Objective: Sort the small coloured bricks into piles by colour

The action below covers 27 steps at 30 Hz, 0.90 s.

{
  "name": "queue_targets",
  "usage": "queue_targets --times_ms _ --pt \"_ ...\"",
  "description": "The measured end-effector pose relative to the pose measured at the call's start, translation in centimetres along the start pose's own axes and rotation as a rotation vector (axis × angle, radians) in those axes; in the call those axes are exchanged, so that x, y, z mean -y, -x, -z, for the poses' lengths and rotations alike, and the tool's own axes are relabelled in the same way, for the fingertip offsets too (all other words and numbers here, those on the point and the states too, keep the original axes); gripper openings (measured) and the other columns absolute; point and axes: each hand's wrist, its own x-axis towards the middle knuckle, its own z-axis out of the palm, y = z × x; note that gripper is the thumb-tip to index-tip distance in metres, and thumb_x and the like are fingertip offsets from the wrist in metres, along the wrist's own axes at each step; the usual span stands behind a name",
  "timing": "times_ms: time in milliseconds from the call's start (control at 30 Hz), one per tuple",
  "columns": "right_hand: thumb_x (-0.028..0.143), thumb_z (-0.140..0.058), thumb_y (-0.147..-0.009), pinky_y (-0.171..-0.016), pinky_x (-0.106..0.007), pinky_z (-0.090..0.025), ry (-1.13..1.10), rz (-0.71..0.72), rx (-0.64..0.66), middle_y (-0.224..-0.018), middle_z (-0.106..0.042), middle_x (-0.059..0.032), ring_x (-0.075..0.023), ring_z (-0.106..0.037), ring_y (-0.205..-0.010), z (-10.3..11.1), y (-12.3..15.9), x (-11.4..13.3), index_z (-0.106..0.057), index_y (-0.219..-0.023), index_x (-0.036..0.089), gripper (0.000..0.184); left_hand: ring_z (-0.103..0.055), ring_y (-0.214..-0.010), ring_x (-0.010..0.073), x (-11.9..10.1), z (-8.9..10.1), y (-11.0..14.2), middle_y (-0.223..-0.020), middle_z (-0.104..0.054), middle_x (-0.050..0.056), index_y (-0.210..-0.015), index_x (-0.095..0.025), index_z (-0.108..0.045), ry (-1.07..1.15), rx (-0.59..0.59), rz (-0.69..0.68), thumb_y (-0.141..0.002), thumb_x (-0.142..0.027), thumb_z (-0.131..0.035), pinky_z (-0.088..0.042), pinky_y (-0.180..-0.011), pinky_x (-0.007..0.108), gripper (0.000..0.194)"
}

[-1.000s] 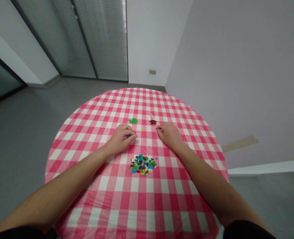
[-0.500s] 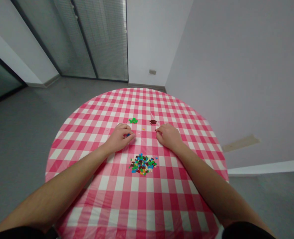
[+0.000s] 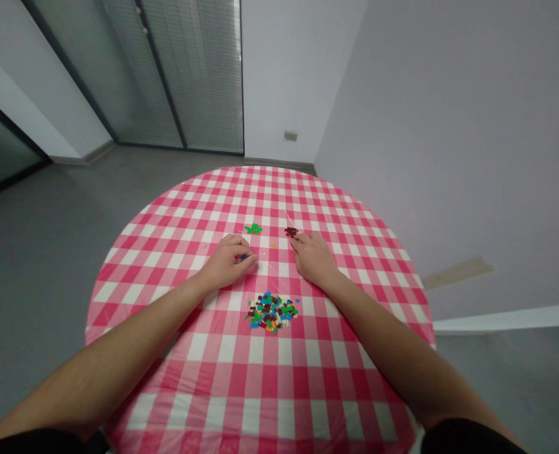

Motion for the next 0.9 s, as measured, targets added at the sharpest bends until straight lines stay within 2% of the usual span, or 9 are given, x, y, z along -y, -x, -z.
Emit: queue_targets --times_ms 100,267,333,533,700,900 --pt "0.008 -0.047 -0.096 -0.091 -0.046 -0.039 -0.013 0.011 0.013 -0.121 -0.069 -0.0211 -0.0321 -0.057 -0.102 0.1 0.1 0.0 -0.072 -0.113 0.005 0.030 -0.058 -0.087 0.0201 -0.2 0.3 0.0 -0.087 -0.065 0.006 -0.079 -0.020 -0.074 0.012 0.054 -0.037 -0.095 -0.034 -0.059 -0.044 -0.086 0.040 0.026" --pt "0.008 -0.047 -0.096 -0.093 -0.044 -0.040 -0.031 -0.008 0.020 -0.122 -0.070 -0.0188 -0.0304 -0.059 -0.101 0.4 0.3 0.3 -0.071 -0.114 0.006 0.031 -0.060 -0.090 0.0182 -1.0 1.7 0.3 -0.092 -0.070 0.004 -0.092 -0.024 -0.078 0.073 0.411 -0.246 -0.091 -0.024 -0.062 -0.044 -0.089 0.037 0.016" --pt "0.009 -0.047 -0.097 -0.093 -0.043 -0.041 -0.045 -0.010 0.001 -0.122 -0.070 -0.0179 -0.0299 -0.059 -0.101 0.5 0.5 0.5 -0.072 -0.113 0.008 0.030 -0.061 -0.087 0.0167 -1.4 2.0 0.4 -0.090 -0.070 0.003 -0.092 -0.024 -0.078 0.105 0.488 -0.289 -0.090 -0.018 -0.063 -0.044 -0.087 0.035 0.016" --pt "0.011 -0.046 -0.098 -0.095 -0.041 -0.041 -0.113 0.032 -0.075 -0.118 -0.073 -0.0155 -0.0275 -0.062 -0.102 0.4 0.8 0.8 -0.074 -0.106 0.011 0.030 -0.061 -0.081 0.0146 -2.7 2.1 0.8 -0.080 -0.067 0.002 -0.082 -0.022 -0.078 0.179 0.582 -0.322 -0.086 -0.015 -0.070 -0.046 -0.079 0.029 0.012" --pt "0.014 -0.049 -0.098 -0.095 -0.040 -0.042 -0.140 0.052 -0.144 -0.115 -0.074 -0.0142 -0.0269 -0.063 -0.103 0.0 0.8 0.7 -0.075 -0.108 0.011 0.028 -0.061 -0.078 0.0135 -2.8 1.8 0.9 -0.076 -0.066 0.002 -0.076 -0.020 -0.076 0.204 0.604 -0.327 -0.083 -0.008 -0.066 -0.046 -0.077 0.027 0.017" --pt "0.013 -0.051 -0.098 -0.096 -0.040 -0.043 -0.157 0.043 -0.168 -0.115 -0.075 -0.0135 -0.0265 -0.065 -0.101 0.0 0.9 0.6 -0.075 -0.112 0.010 0.028 -0.060 -0.078 0.0136 -2.5 1.6 1.0 -0.078 -0.067 0.001 -0.079 -0.020 -0.076 0.203 0.605 -0.323 -0.079 -0.006 -0.069 -0.047 -0.079 0.027 0.016"
